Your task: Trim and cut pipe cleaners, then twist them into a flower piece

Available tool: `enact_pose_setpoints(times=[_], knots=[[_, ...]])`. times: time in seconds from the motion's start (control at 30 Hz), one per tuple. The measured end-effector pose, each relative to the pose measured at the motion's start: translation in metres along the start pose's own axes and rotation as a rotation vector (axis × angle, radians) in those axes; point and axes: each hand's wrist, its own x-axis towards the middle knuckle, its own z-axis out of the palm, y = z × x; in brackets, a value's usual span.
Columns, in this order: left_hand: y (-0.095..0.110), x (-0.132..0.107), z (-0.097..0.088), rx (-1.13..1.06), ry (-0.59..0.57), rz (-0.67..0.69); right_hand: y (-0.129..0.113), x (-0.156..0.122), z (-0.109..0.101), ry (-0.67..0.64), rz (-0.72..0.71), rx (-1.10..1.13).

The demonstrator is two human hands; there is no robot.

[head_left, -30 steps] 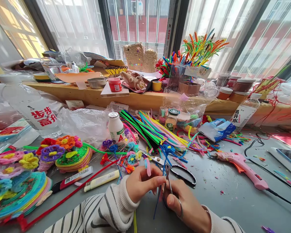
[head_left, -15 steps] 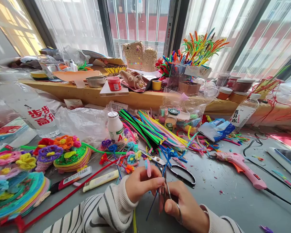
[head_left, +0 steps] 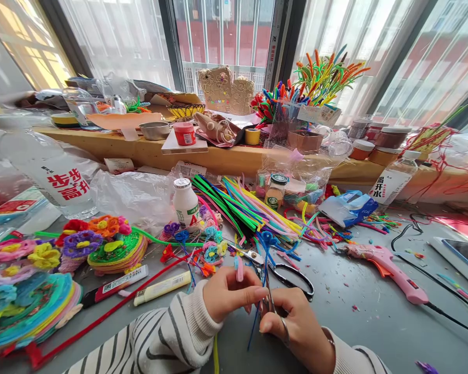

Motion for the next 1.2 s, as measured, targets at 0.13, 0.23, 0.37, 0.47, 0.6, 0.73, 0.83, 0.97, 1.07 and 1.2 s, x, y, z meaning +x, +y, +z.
enact_pose_setpoints(times=[0.13, 0.23, 0.37, 0.47, 0.6, 0.73, 0.83, 0.97, 1.07, 1.2], knots=[[0.0007, -0.0013, 0.0012, 0.004, -0.014, 0.017, -0.0029, -0.0006, -0.0007, -0.07, -0.057, 0.084], [-0.0005, -0.0013, 0.001, -0.007, -0.026, 0.04, -0.0055, -0.0014, -0.0013, -0.111, -0.066, 0.115], [-0.0025, -0.0004, -0.0003, -0.002, -0.039, 0.087, -0.0064, -0.0017, -0.002, -0.109, -0.064, 0.116], [-0.0009, -0.0009, -0.0001, 0.019, -0.038, 0.078, -0.0061, -0.0013, -0.0019, -0.09, -0.072, 0.102], [0.0013, -0.0026, 0.0018, 0.003, -0.034, 0.055, -0.0035, -0.0012, -0.0006, -0.025, -0.067, 0.072], [0.0002, -0.0036, 0.0038, -0.029, -0.038, 0.011, -0.0007, -0.0019, 0.0005, 0.031, -0.036, 0.052], [-0.0007, -0.0041, 0.0048, -0.037, -0.036, 0.015, -0.0028, -0.0024, -0.0003, -0.03, -0.042, 0.099], [-0.0011, -0.0042, 0.0056, -0.061, -0.062, 0.031, -0.0072, -0.0027, -0.0019, -0.13, -0.053, 0.164], [-0.0022, -0.004, 0.0053, -0.064, -0.078, 0.035, -0.0067, -0.0024, -0.0017, -0.127, -0.054, 0.168], [-0.004, -0.0039, 0.0047, -0.07, -0.069, 0.044, -0.0027, -0.0013, 0.0001, -0.087, -0.076, 0.145]])
